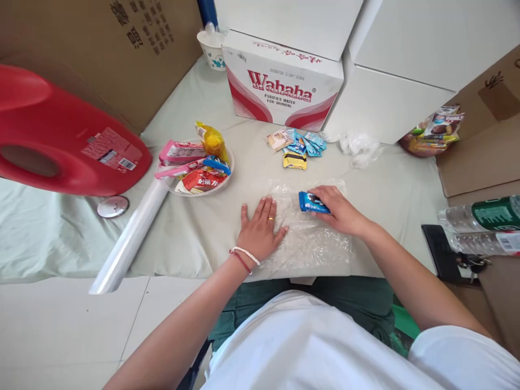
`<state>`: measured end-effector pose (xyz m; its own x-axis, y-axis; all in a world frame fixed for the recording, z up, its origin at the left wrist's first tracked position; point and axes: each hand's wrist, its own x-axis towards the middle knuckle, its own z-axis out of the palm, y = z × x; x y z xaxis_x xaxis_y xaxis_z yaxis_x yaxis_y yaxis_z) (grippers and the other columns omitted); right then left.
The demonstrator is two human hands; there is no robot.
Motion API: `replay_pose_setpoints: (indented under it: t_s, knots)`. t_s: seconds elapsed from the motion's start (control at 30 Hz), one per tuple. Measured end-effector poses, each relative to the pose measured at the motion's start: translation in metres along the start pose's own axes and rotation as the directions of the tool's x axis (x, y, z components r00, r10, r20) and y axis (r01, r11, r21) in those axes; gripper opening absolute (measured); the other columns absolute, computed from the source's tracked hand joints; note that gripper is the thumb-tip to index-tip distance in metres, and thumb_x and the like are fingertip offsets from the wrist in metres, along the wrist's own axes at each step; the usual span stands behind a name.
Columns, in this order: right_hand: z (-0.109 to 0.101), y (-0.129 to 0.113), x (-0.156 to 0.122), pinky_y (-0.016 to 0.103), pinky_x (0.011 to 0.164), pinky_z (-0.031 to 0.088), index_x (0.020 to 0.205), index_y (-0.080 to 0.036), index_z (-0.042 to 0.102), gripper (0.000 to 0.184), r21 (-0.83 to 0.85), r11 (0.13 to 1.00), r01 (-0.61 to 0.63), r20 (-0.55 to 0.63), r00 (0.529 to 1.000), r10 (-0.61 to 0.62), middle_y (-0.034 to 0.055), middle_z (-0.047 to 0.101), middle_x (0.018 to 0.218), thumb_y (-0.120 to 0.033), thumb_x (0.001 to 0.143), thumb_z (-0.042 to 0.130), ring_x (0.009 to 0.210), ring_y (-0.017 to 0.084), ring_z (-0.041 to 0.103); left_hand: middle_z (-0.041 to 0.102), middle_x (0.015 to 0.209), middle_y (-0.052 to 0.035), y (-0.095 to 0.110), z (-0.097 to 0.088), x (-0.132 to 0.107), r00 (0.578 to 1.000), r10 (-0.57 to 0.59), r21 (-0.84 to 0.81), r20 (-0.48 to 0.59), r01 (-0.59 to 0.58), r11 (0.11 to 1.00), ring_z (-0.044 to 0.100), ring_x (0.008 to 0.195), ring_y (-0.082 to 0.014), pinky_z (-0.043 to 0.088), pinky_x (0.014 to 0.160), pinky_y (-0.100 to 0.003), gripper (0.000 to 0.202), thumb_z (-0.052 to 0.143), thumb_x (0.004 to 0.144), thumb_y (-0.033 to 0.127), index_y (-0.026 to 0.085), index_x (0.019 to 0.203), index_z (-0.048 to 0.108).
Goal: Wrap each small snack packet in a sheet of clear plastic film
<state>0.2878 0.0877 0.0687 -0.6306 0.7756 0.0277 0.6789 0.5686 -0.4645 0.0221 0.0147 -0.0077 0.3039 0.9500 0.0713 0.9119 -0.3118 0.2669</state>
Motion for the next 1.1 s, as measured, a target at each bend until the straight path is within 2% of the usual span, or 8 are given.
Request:
replay_pose_setpoints:
  t_s: [0.1, 0.23, 0.33, 0.5, 0.7, 0.8, 0.93, 1.1]
  knots:
    - [0.024, -0.009, -0.025, 0.055, 0.117, 0.04, 0.153, -0.02, 0.05, 0.056, -0.03, 0.999, -0.023, 0.06, 0.998, 0.025, 0.0183, 0.058, 0.144, -0.039, 0.101, 0.06, 0.139, 0.035, 0.049, 0.026, 0.173, -0.0197, 0.001, 0.001, 0.001, 1.0, 0.002, 0.004, 0.002, -0.002, 1.0, 0.027, 0.161, -0.0351, 0.003, 0.129, -0.072, 0.076, 0.036, 0.105, 0.056, 0.012, 0.167, 0.026]
    - [0.041, -0.023, -0.027, 0.066, 0.125, 0.023, 0.155, -0.02, 0.049, 0.065, -0.154, 0.985, -0.072, 0.111, 0.99, 0.089, 0.0197, 0.056, 0.148, -0.041, 0.097, 0.069, 0.15, 0.039, 0.038, 0.026, 0.173, -0.0204, 0.001, 0.002, 0.001, 1.0, -0.007, 0.009, 0.009, 0.007, 1.0, 0.027, 0.162, -0.0343, 0.002, 0.128, -0.072, 0.077, 0.033, 0.106, 0.056, 0.011, 0.167, 0.025]
    - [0.041, -0.029, -0.025, 0.071, 0.126, 0.016, 0.156, -0.021, 0.048, 0.071, -0.156, 0.987, -0.042, 0.106, 0.993, 0.059, 0.019, 0.055, 0.151, -0.049, 0.095, 0.073, 0.155, 0.039, 0.032, 0.026, 0.173, -0.0205, 0.001, 0.002, 0.002, 1.0, -0.005, 0.016, 0.011, 0.005, 1.0, 0.027, 0.162, -0.0339, 0.003, 0.128, -0.071, 0.076, 0.032, 0.106, 0.055, 0.01, 0.167, 0.025]
    - [0.039, -0.03, -0.026, 0.071, 0.126, 0.015, 0.146, -0.021, 0.059, 0.047, -0.167, 0.986, -0.023, 0.078, 0.996, 0.036, 0.0167, 0.064, 0.14, -0.033, 0.1, 0.065, 0.153, 0.037, 0.036, 0.026, 0.173, -0.0201, 0.001, 0.003, 0.002, 1.0, -0.008, 0.029, 0.017, 0.008, 1.0, 0.027, 0.162, -0.0341, 0.005, 0.128, -0.072, 0.077, 0.032, 0.105, 0.056, 0.01, 0.166, 0.027]
    - [0.038, -0.02, -0.031, 0.066, 0.128, 0.018, 0.146, -0.016, 0.057, 0.046, -0.162, 0.982, -0.093, -0.02, 0.996, 0.091, 0.0192, 0.061, 0.144, -0.033, 0.103, 0.059, 0.152, 0.035, 0.038, 0.027, 0.173, -0.0201, 0.002, 0.002, 0.003, 1.0, -0.015, 0.043, 0.023, 0.014, 0.999, 0.027, 0.161, -0.0352, 0.006, 0.128, -0.072, 0.078, 0.032, 0.105, 0.057, 0.01, 0.167, 0.026]
    - [0.034, -0.018, -0.033, 0.069, 0.128, 0.018, 0.146, -0.017, 0.057, 0.048, -0.175, 0.978, -0.111, 0.016, 0.993, 0.116, 0.0193, 0.061, 0.144, -0.037, 0.103, 0.059, 0.154, 0.037, 0.035, 0.026, 0.173, -0.0196, 0.002, 0.002, 0.003, 1.0, -0.017, 0.038, 0.025, 0.016, 0.999, 0.027, 0.162, -0.0346, 0.005, 0.128, -0.071, 0.078, 0.032, 0.105, 0.057, 0.011, 0.167, 0.026]
    - [0.03, -0.025, -0.027, 0.073, 0.127, 0.013, 0.15, -0.015, 0.054, 0.064, -0.218, 0.974, -0.062, 0.077, 0.994, 0.081, 0.0207, 0.058, 0.149, -0.048, 0.097, 0.069, 0.157, 0.04, 0.03, 0.026, 0.173, -0.0194, 0.002, 0.002, 0.003, 0.999, -0.022, 0.022, 0.023, 0.022, 1.0, 0.026, 0.162, -0.0338, 0.002, 0.129, -0.07, 0.077, 0.032, 0.105, 0.056, 0.011, 0.167, 0.026]
    - [0.031, -0.034, -0.013, 0.074, 0.127, 0.009, 0.144, -0.015, 0.058, 0.053, -0.293, 0.956, -0.005, 0.161, 0.985, 0.055, 0.0193, 0.067, 0.136, -0.028, 0.095, 0.073, 0.154, 0.037, 0.035, 0.025, 0.173, -0.0202, 0.002, 0.002, 0.002, 0.999, -0.022, 0.016, 0.023, 0.022, 1.0, 0.025, 0.162, -0.0322, 0.0, 0.129, -0.069, 0.077, 0.03, 0.105, 0.057, 0.01, 0.167, 0.027]
